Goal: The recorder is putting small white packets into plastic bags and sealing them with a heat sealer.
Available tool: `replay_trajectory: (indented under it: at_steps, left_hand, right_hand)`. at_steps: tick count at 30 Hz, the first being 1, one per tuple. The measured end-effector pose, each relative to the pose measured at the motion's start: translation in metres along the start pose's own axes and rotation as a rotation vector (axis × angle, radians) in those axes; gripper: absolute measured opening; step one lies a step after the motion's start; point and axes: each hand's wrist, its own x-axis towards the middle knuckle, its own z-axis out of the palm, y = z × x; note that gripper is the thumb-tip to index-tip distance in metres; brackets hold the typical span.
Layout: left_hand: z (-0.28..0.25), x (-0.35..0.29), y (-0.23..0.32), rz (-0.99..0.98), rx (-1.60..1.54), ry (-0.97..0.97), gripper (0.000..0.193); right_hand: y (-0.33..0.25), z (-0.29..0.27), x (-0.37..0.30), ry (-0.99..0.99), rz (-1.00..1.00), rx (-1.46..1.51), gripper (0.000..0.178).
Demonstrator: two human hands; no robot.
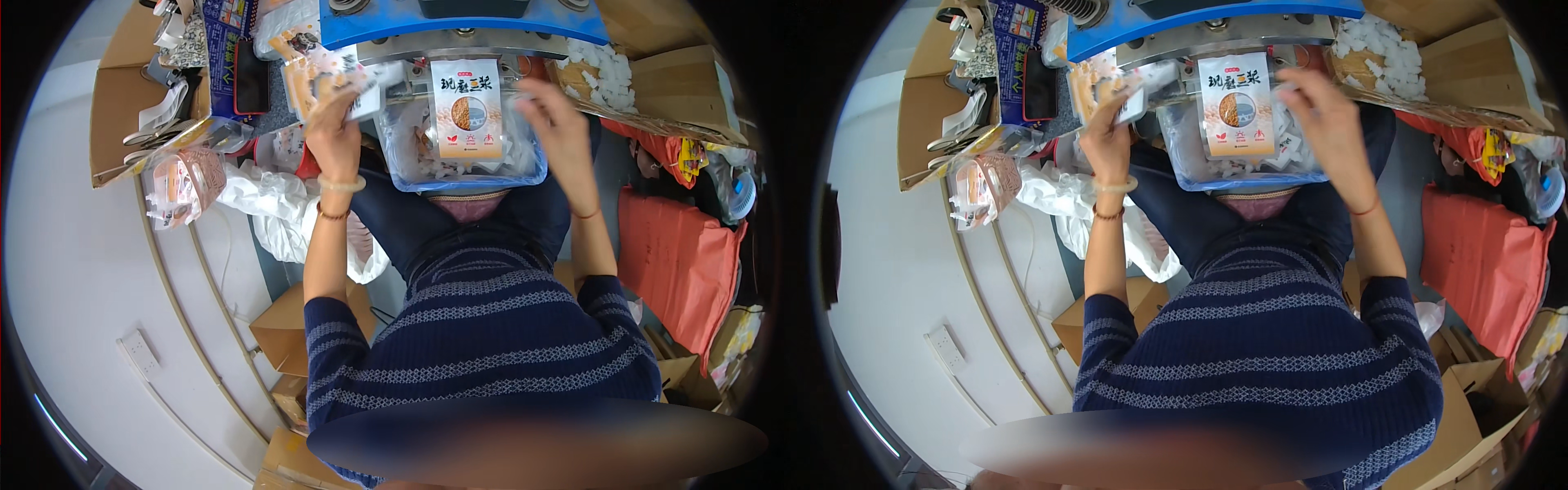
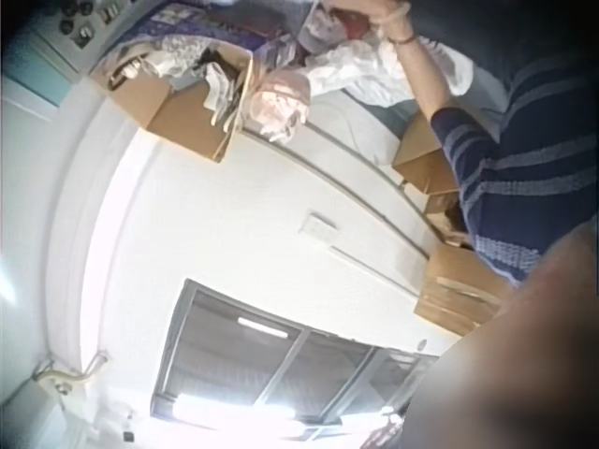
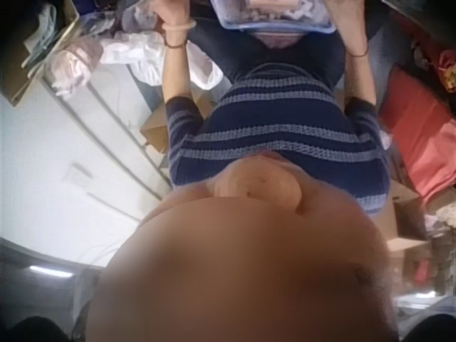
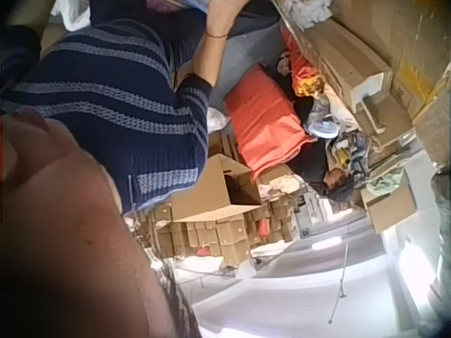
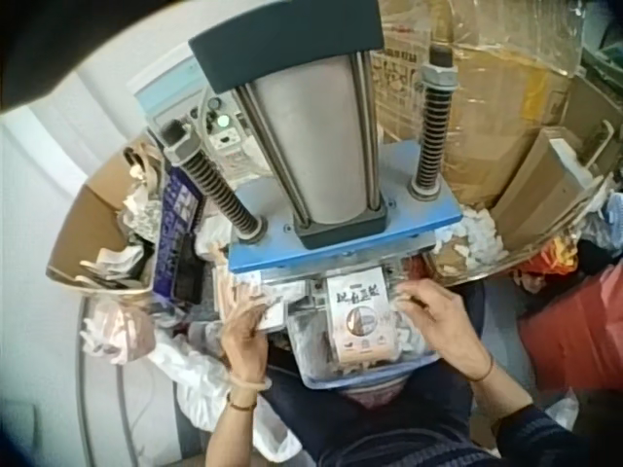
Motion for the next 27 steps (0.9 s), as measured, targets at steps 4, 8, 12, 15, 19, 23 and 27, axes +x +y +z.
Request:
replay_trajectory:
  at_steps: [4,8,12,15,19,23,27]
  left_hand:
    - [0.025,0.010,-0.043,0.298,0.327,0.099,0.033]
    - [0.014,0.008,-0.055,0.109,0.091,-0.045,0.034]
    - [-0.010,0.005,0.008,-0.136,-0.227,-0.065,0.034]
    - [-0.010,0.000,0.038,-0.334,-0.488,-0.183,0.028]
    - [-0.003,-0.008,0.060,-0.351,-0.695,-0.286,0.022]
    - [0.001,-0.006,0.081,-0.319,-0.635,-0.453,0.018]
    - [0.002,-0.008,0.062,-0.496,-0.819,-0.916,0.015]
  right_hand:
    - [-0.010,0.029,-0.002,-0.153,-0.124,0.041,0.018]
    - [0.000,0.028,0.001,-0.196,-0.121,0.021,0.018]
    - [0.001,0.034,-0.027,-0.261,0.001,0.191,0.019]
    - [-0.014,0.037,-0.020,-0.249,-0.029,0.138,0.019]
    - [-0.055,0.021,0.015,-0.042,-0.342,0.157,0.019]
    - [-0.054,0.011,0.031,-0.097,-0.449,0.021,0.018]
    - [-0.039,0.001,0.039,-0.352,-0.477,-0.176,0.020]
